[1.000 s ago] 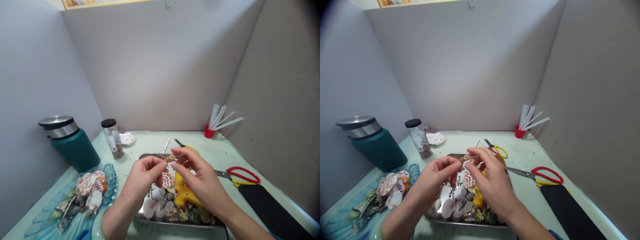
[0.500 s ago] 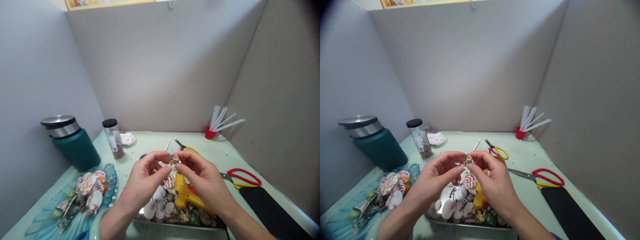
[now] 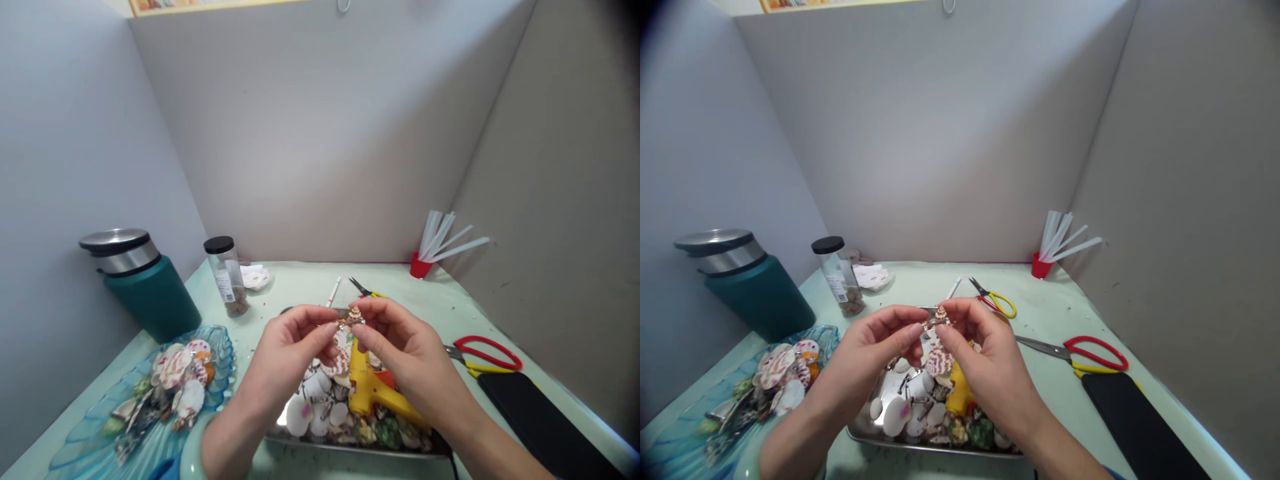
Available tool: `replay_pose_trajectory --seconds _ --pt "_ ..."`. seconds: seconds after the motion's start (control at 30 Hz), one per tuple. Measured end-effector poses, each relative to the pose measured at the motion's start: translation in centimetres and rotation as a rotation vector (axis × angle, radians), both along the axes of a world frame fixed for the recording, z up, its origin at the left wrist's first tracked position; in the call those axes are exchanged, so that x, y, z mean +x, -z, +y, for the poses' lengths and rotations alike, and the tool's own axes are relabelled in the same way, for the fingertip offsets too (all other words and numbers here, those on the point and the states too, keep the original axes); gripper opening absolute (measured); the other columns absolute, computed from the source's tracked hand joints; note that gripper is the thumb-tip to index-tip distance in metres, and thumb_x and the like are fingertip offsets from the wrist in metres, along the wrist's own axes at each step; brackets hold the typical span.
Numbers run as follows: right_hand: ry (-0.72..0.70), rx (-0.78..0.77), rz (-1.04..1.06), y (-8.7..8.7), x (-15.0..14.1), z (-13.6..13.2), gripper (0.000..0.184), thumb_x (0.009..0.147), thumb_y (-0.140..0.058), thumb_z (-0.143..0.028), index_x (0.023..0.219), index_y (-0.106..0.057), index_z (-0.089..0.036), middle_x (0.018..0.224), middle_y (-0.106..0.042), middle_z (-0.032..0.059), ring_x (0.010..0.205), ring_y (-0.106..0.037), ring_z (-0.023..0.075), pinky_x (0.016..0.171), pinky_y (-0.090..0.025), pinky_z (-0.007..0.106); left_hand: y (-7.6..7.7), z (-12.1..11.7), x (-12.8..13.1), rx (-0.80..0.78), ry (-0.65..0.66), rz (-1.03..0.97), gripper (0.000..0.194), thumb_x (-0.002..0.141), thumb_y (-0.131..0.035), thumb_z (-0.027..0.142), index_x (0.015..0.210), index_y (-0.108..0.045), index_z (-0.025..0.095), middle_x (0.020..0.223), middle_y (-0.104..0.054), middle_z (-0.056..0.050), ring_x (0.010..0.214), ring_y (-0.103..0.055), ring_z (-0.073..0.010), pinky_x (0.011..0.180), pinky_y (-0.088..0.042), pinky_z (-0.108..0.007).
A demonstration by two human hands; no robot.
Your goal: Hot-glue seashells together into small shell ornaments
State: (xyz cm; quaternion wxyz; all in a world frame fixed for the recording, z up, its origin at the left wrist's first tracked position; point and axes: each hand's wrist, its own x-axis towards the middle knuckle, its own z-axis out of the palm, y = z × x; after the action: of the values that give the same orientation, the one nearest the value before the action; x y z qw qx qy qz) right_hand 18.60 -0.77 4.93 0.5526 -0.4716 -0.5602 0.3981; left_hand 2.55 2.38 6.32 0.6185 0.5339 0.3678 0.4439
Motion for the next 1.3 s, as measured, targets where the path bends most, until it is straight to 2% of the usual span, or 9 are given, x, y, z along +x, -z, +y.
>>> replay_pose_trajectory --seconds 0.3,0.7,0.93,1.1,1.3 --pt "-0.011 0.008 -0.100 -0.19 -0.14 -0.33 0.013 0.085 -0.061 -0.030 0.096 -0.060 -0.023 0.085 -0.065 0.0007 0.080 -0.061 0.0176 0.071 -0.048 0.030 0.34 0.27 -0.50 -0.094 0.063 -0.076 0.017 0.083 -0.065 0.029 0.087 -0.066 0.013 0.053 -0.063 0.001 0.049 -0.057 -0.0087 0.054 -0.045 -0.020" --pt "-0.014 0.042 -0.064 0.03 -0.14 -0.28 0.014 0.084 -0.062 -0.031 0.097 -0.061 -0.024 0.084 -0.064 0.0004 0.082 -0.062 0.0188 0.071 -0.049 0.031 0.35 0.39 -0.58 -0.083 0.056 -0.091 0.016 0.077 -0.070 0.025 0.087 -0.070 0.014 0.060 -0.065 0.000 0.055 -0.057 -0.0095 0.056 -0.048 -0.021" --pt "-0.004 0.044 -0.079 0.12 -0.15 -0.15 0.014 0.084 -0.061 -0.030 0.097 -0.061 -0.025 0.082 -0.062 -0.0006 0.082 -0.062 0.0184 0.072 -0.049 0.032 0.31 0.21 -0.49 -0.070 0.073 -0.089 0.018 0.078 -0.070 0.024 0.093 -0.072 0.014 0.068 -0.065 -0.001 0.058 -0.056 -0.0086 0.056 -0.047 -0.021" --pt "-0.001 0.028 -0.105 0.36 -0.14 -0.13 0.014 0.085 -0.061 -0.031 0.097 -0.061 -0.026 0.083 -0.064 -0.0005 0.079 -0.061 0.0177 0.070 -0.048 0.031 0.27 0.16 -0.45 -0.010 0.044 -0.039 0.012 0.077 -0.071 0.024 0.082 -0.069 0.014 0.068 -0.063 0.000 0.060 -0.055 -0.0089 0.057 -0.046 -0.021" --pt "-0.001 0.024 -0.104 0.58 -0.09 0.00 0.016 0.085 -0.061 -0.033 0.099 -0.062 -0.026 0.087 -0.065 0.0002 0.082 -0.060 0.0179 0.071 -0.048 0.031 -0.08 -0.07 -0.27 0.049 -0.019 0.030 0.009 0.077 -0.069 0.023 0.081 -0.070 0.015 0.067 -0.067 0.001 0.061 -0.058 -0.0086 0.059 -0.048 -0.019"
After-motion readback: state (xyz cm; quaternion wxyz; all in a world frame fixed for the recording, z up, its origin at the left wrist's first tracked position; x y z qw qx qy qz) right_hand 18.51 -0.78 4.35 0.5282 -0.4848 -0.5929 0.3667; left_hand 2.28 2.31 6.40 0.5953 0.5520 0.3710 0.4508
